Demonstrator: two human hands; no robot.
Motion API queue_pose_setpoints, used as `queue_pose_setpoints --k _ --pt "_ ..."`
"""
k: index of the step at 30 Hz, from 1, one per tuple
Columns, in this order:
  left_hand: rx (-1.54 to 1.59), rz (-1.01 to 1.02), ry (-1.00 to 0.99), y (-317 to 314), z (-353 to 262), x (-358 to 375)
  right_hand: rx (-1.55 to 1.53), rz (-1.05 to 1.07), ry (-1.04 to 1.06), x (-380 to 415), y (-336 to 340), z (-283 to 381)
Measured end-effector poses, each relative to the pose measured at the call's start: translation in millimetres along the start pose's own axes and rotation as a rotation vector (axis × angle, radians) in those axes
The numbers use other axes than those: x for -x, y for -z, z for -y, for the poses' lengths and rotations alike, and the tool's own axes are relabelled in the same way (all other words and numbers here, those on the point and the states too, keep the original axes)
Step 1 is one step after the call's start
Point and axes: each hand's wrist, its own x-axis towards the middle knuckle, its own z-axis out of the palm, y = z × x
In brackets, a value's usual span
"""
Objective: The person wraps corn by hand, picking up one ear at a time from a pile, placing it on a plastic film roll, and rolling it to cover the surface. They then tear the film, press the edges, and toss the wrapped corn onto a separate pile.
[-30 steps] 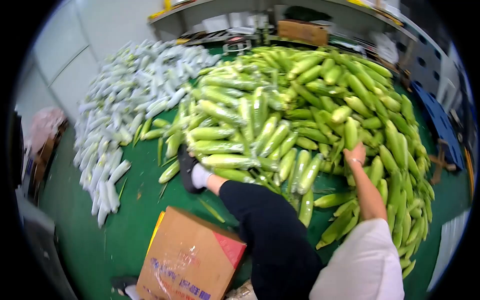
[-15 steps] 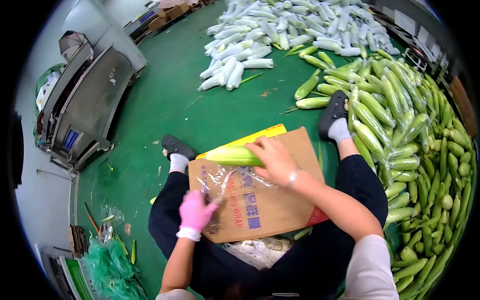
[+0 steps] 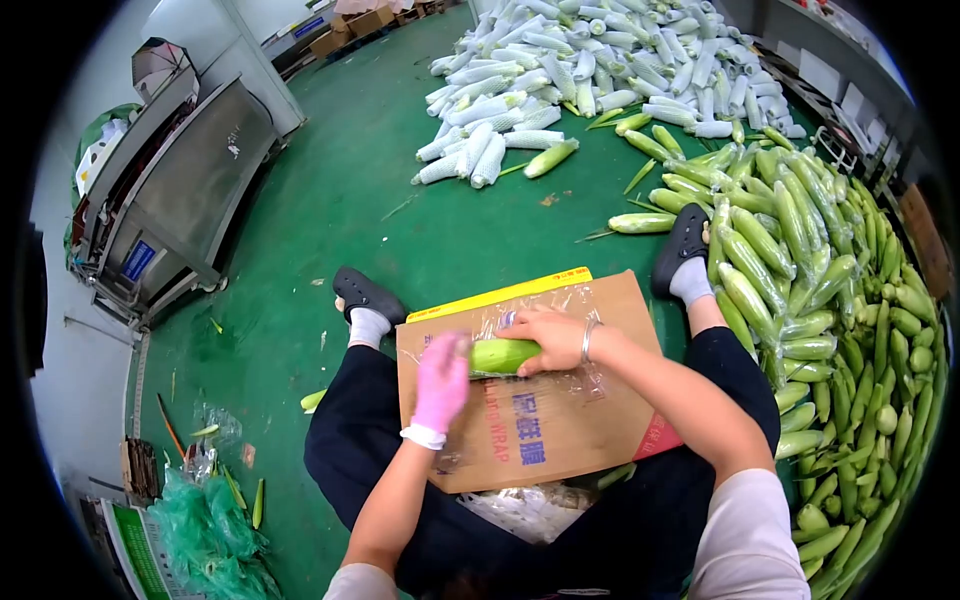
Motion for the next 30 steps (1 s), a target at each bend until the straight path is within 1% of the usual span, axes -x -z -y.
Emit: queue_pose_setpoints --k 1,2,4,5,6,7,8,10,12,13,14,15,16,18,19,20,21,22,23,24,25,26,27,28,29,30 --pt "-0.23 0.212 -0.086 -4 1 -2 0.043 -0.172 -0.027 11 -3 7" --pt "-0.223 0.213 -0.096 -2 -6 -9 0.05 -0.178 -0.036 24 -9 14" --pt "-0.441 0.34 -0.183 1 -13 -14 0.104 -0.634 -0.387 60 -28 32" --pt "-0.447 0.351 -0.227 1 -9 -18 0.168 -0.676 -0.386 75 -29 47" --pt "-0.438 0.349 -0.231 1 -6 -23 0.176 -0.675 -0.391 86 -35 48" --pt "-0.449 0.423 -0.221 1 -3 -28 0.244 -0.626 -0.371 98 -43 46" --pt "-0.462 0.5 -0.218 2 -1 -32 0.31 -0.583 -0.355 108 -51 39" --pt "-0.439 0.512 -0.246 4 -3 -34 0.352 -0.61 -0.345 115 -50 5" --pt "-0.461 0.62 -0.206 10 -11 -26 0.067 -0.848 -0.492 111 -23 -3" --pt "-0.4 0.587 -0.231 12 -16 -18 -0.149 -0.905 -0.552 105 -17 3" --pt "-0.323 0.616 -0.241 15 -16 -6 -0.15 -0.907 -0.554 103 -14 21" --pt "-0.246 0.642 -0.252 19 -17 6 -0.489 -0.823 -0.725 103 -13 42" --pt "-0.203 0.727 -0.209 27 -31 17 -0.827 -0.716 -0.883 105 -21 55" --pt "-0.265 0.905 -0.198 36 -41 35 -0.286 -0.579 -0.58 122 -68 74" --pt "-0.261 0.907 -0.198 37 -47 34 -0.056 -0.55 -0.454 120 -70 87" --pt "-0.277 0.834 -0.1 36 -52 35 0.166 -0.513 -0.329 118 -70 101" --pt "-0.293 0.763 -0.003 34 -54 36 0.256 -0.427 -0.353 109 -76 85" --pt "-0.29 0.773 -0.003 27 -47 35 0.185 -0.416 -0.43 97 -75 65" --pt "-0.365 0.498 -0.112 18 -36 32 0.114 -0.409 -0.502 76 -61 49" --pt "-0.436 0.215 -0.217 14 -30 26 0.276 -0.447 -0.492 56 -45 33" --pt "-0.398 0.272 -0.217 14 -35 17 0.441 -0.486 -0.477 34 -28 18" --pt "-0.403 0.27 -0.221 12 -33 13 0.311 -0.326 -0.477 8 -12 6" --pt "-0.476 0.288 -0.27 6 -27 7 0.185 -0.171 -0.473 -15 -4 -3" --pt "-0.55 0.303 -0.323 -1 -17 0 -0.484 -0.075 -0.345 -33 -11 -19" --pt "-0.554 0.356 -0.322 -3 -10 -12 -0.44 0.034 -0.283 -44 -11 -17" --pt "-0.558 0.35 -0.34 -4 -6 -15 -0.396 0.144 -0.226 -51 -12 -14"
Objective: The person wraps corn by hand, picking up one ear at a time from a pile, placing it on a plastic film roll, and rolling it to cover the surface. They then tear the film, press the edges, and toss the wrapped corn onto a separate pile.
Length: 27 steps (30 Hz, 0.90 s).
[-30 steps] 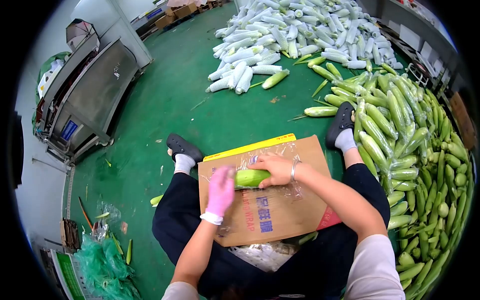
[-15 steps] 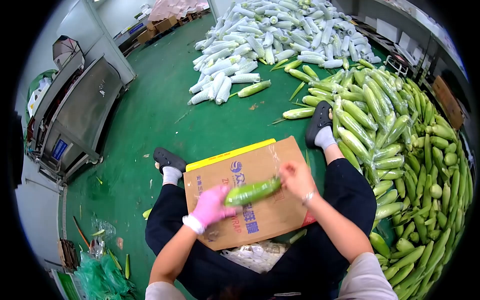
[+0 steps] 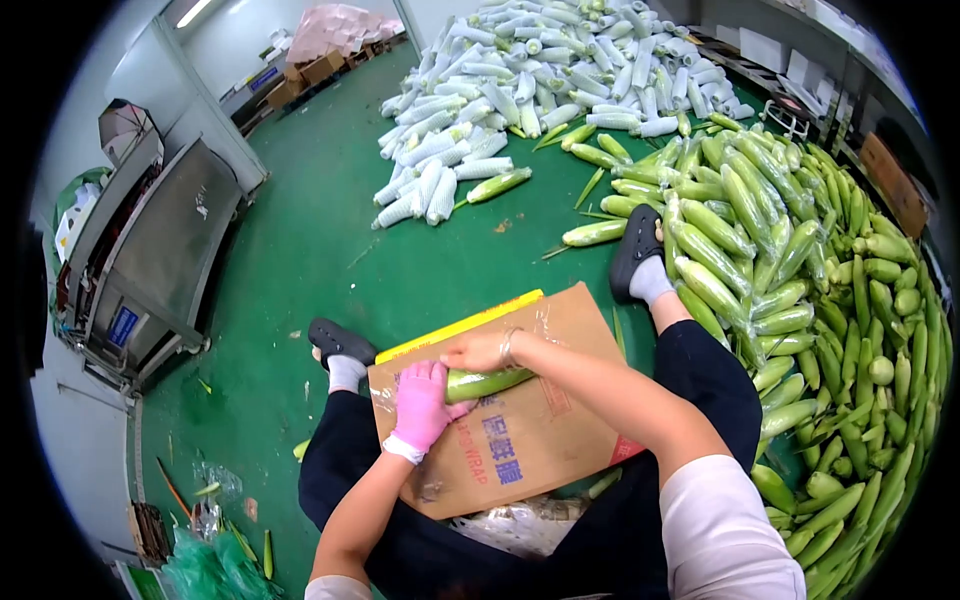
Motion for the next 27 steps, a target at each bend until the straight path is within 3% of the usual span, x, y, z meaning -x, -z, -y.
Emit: queue_pose_setpoints --k 2,3,5,6,8,10,11,12,14,15,18,20,21,22,23,24,25,26,27 --pt "0.186 0.158 0.063 -2 -2 3 0.024 0.204 -0.147 -3 8 1" --pt "0.238 0.136 0.07 4 -12 7 0.022 0.192 -0.15 1 3 -5" --pt "0.476 0.292 0.165 24 -30 12 0.118 0.313 0.104 11 -12 -13" --pt "0.653 0.403 0.226 32 -40 15 0.261 0.489 0.042 33 4 25" --pt "1.32 0.63 0.558 7 -60 55 0.364 0.369 -0.019 54 -16 27" --pt "1.786 0.864 1.085 24 -93 76 0.436 0.195 0.099 62 -37 2" --pt "2.015 0.857 1.209 22 -110 94 0.429 0.035 0.212 68 -48 -14" --pt "2.241 0.841 1.333 20 -122 113 0.431 0.021 0.206 74 -55 -18" --pt "2.061 0.965 1.18 33 -136 141 0.069 -0.171 0.266 87 -60 -23" --pt "2.047 0.979 1.175 41 -134 152 -0.285 -0.264 0.21 105 -65 -16" --pt "1.974 0.97 1.283 51 -108 166 -0.478 -0.218 -0.017 183 -96 -11" --pt "1.549 1.29 0.968 46 -74 158 -0.577 -0.306 0.019 232 -135 -2" --pt "1.64 1.264 0.821 80 -84 127 -0.552 -0.431 0.019 248 -152 8" --pt "1.643 1.325 0.645 87 -91 109 -0.518 -0.375 -0.134 263 -160 22" --pt "1.537 1.389 0.617 101 -101 90 -0.542 -0.276 -0.369 279 -176 31" --pt "1.429 1.444 0.576 111 -109 75 -0.662 -0.349 -0.452 296 -205 32" --pt "1.405 1.48 0.535 112 -112 67 -1.007 -0.385 -0.589 310 -216 53" --pt "1.309 1.253 0.272 111 -115 61 -1.355 -0.412 -0.711 324 -220 75" --pt "1.217 1.02 0.028 107 -119 58 -1.428 -0.271 -0.676 334 -215 82"
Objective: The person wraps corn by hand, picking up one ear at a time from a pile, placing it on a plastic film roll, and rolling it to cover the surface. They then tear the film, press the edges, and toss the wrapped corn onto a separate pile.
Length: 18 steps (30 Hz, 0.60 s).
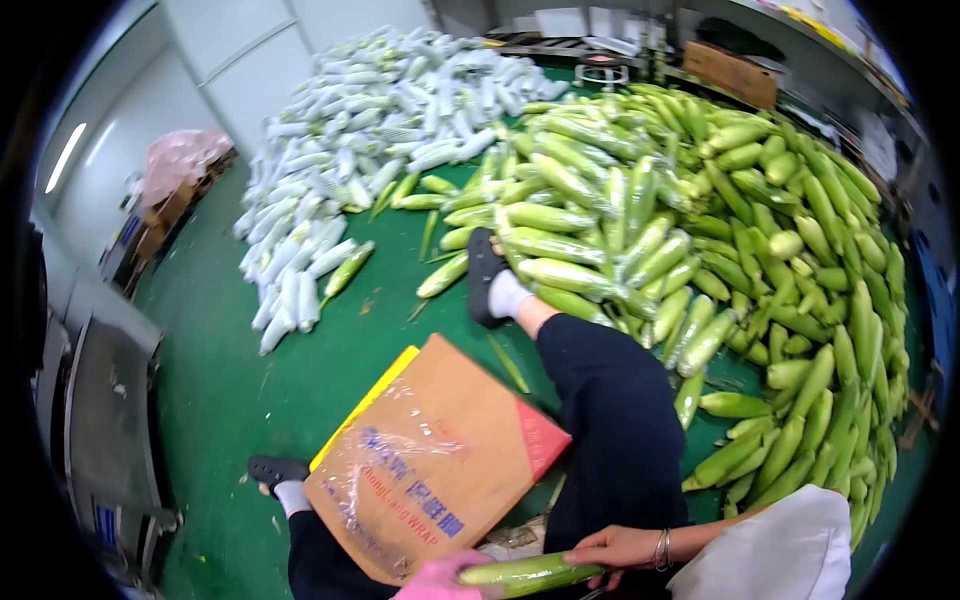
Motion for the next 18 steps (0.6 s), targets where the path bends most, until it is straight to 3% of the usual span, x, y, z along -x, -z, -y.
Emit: queue_pose_setpoints --k 1,2,4,5,7,9,10,12,13,16,17,18 --pt "0.0 -0.115 -0.028 3 13 -10 -0.025 0.136 -0.074 10 0 3" --pt "0.002 -0.227 -0.048 6 32 -26 0.087 0.325 0.02 1 5 3" --pt "0.557 -0.658 -0.4 3 42 -81 0.188 0.262 0.221 3 -9 57" --pt "0.827 -0.966 -0.215 -9 -24 -113 0.161 0.197 0.319 -20 3 72" --pt "0.767 -0.795 -0.387 -11 -27 -170 0.035 -0.122 0.581 -52 19 133" --pt "0.689 -0.606 -0.406 -6 -2 -209 -0.053 -0.352 0.657 -79 57 214" --pt "0.617 -0.602 -0.371 -1 -5 -208 -0.045 -0.461 0.667 -102 89 253" --pt "0.579 -0.633 -0.362 15 -6 -192 -0.036 -0.685 0.957 -129 150 318" --pt "0.526 -0.655 -0.325 23 -7 -178 0.101 -0.657 1.034 -125 191 340" --pt "0.532 -0.855 -0.145 46 17 -126 0.713 -1.077 1.349 -71 286 309" --pt "0.37 -0.902 -0.133 51 42 -96 0.797 -1.295 1.108 -25 291 279" --pt "0.407 -1.008 -0.127 40 23 -82 0.695 -1.417 0.82 15 295 237"
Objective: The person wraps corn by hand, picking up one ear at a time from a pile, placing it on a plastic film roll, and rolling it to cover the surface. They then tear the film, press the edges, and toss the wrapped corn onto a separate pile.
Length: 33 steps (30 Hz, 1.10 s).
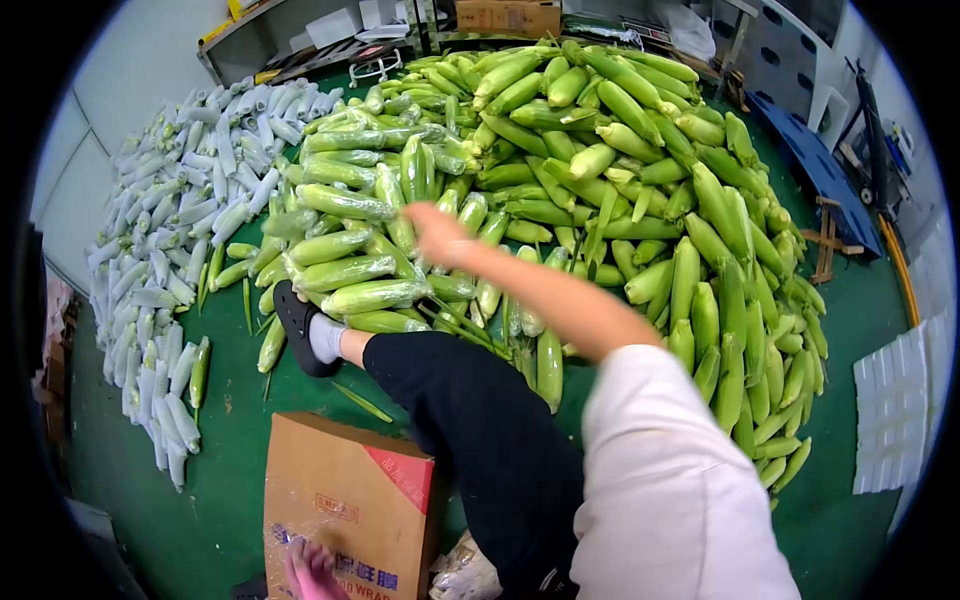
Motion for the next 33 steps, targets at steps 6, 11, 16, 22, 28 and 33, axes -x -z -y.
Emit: queue_pose_setpoints --k 6,11,16,22,28,33 --pt "-0.094 -0.227 0.14 90 11 28 1.235 0.274 -0.488 209 142 -225" --pt "-0.19 -0.224 0.175 98 1 24 1.16 -0.013 -0.221 260 137 -348" --pt "-0.311 -0.168 0.097 141 26 15 0.782 0.391 -0.373 211 158 -229" --pt "-0.985 -0.446 -0.06 158 50 26 -0.779 0.18 -0.111 65 103 -80" --pt "-1.135 -0.356 -0.054 146 44 -4 -0.554 0.805 0.277 41 -72 294" --pt "-0.003 -0.035 -0.056 120 18 -13 -0.597 1.214 0.693 178 -223 376"
